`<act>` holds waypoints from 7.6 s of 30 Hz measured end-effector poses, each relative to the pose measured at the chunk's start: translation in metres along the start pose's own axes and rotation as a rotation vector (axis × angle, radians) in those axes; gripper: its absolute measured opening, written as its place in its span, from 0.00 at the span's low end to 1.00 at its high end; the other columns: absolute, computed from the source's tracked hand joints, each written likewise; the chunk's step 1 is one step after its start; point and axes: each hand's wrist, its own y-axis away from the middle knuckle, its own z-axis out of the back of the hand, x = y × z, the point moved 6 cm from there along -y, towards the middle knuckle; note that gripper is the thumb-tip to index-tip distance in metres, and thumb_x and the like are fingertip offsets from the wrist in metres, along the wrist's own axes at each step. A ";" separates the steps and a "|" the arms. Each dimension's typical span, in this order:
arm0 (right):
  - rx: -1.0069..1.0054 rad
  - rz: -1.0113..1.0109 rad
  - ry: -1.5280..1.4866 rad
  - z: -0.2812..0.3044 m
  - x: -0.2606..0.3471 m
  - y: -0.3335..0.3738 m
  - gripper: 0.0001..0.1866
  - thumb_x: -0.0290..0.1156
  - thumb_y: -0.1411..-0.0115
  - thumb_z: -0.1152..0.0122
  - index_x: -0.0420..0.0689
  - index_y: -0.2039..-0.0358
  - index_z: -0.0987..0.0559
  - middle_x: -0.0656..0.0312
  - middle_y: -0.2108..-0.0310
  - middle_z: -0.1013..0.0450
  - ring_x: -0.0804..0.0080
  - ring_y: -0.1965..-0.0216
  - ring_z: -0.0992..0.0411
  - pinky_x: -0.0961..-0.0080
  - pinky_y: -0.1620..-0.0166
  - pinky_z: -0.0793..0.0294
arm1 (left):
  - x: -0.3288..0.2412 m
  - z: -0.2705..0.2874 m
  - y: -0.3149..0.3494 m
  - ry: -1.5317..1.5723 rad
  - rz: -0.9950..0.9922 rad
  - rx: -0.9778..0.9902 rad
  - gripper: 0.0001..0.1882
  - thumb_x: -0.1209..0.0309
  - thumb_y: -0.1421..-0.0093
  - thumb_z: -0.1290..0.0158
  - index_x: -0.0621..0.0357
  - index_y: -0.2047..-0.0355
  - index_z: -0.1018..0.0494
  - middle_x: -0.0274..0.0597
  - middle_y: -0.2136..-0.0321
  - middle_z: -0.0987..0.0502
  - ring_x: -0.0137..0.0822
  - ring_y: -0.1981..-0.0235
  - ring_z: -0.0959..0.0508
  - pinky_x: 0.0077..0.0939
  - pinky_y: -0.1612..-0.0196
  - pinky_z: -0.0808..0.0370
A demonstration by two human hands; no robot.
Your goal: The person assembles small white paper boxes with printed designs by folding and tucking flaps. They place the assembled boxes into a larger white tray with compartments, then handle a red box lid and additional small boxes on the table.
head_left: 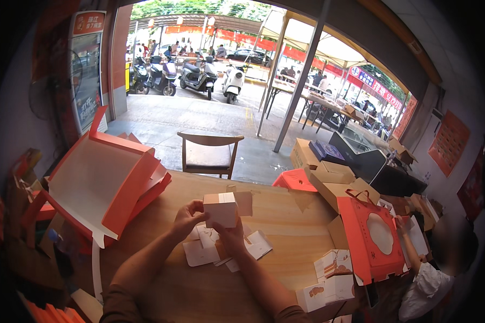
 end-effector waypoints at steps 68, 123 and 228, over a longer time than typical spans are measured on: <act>-0.147 0.085 0.065 0.002 0.019 0.009 0.22 0.21 0.35 0.31 0.43 0.47 0.34 0.57 0.53 0.25 0.70 0.56 0.21 0.72 0.58 0.14 | -0.058 0.022 -0.001 0.557 0.386 0.230 0.34 0.47 0.29 0.46 0.66 0.38 0.27 0.50 0.44 0.21 0.38 0.43 0.21 0.40 0.39 0.25; 0.112 0.071 0.231 -0.020 0.001 0.001 0.23 0.22 0.29 0.51 0.34 0.35 0.28 0.50 0.39 0.25 0.63 0.37 0.27 0.69 0.33 0.30 | -0.012 -0.039 0.022 -1.472 -0.386 0.491 0.37 0.53 0.39 0.42 0.75 0.40 0.28 0.65 0.38 0.27 0.59 0.32 0.31 0.49 0.28 0.36; 0.073 0.048 0.252 -0.022 0.015 0.002 0.27 0.38 0.21 0.51 0.37 0.31 0.44 0.56 0.46 0.29 0.74 0.48 0.30 0.74 0.45 0.27 | 0.000 0.006 0.049 -0.331 -0.309 -0.193 0.35 0.76 0.34 0.44 0.58 0.31 0.47 0.58 0.44 0.24 0.44 0.48 0.18 0.40 0.44 0.19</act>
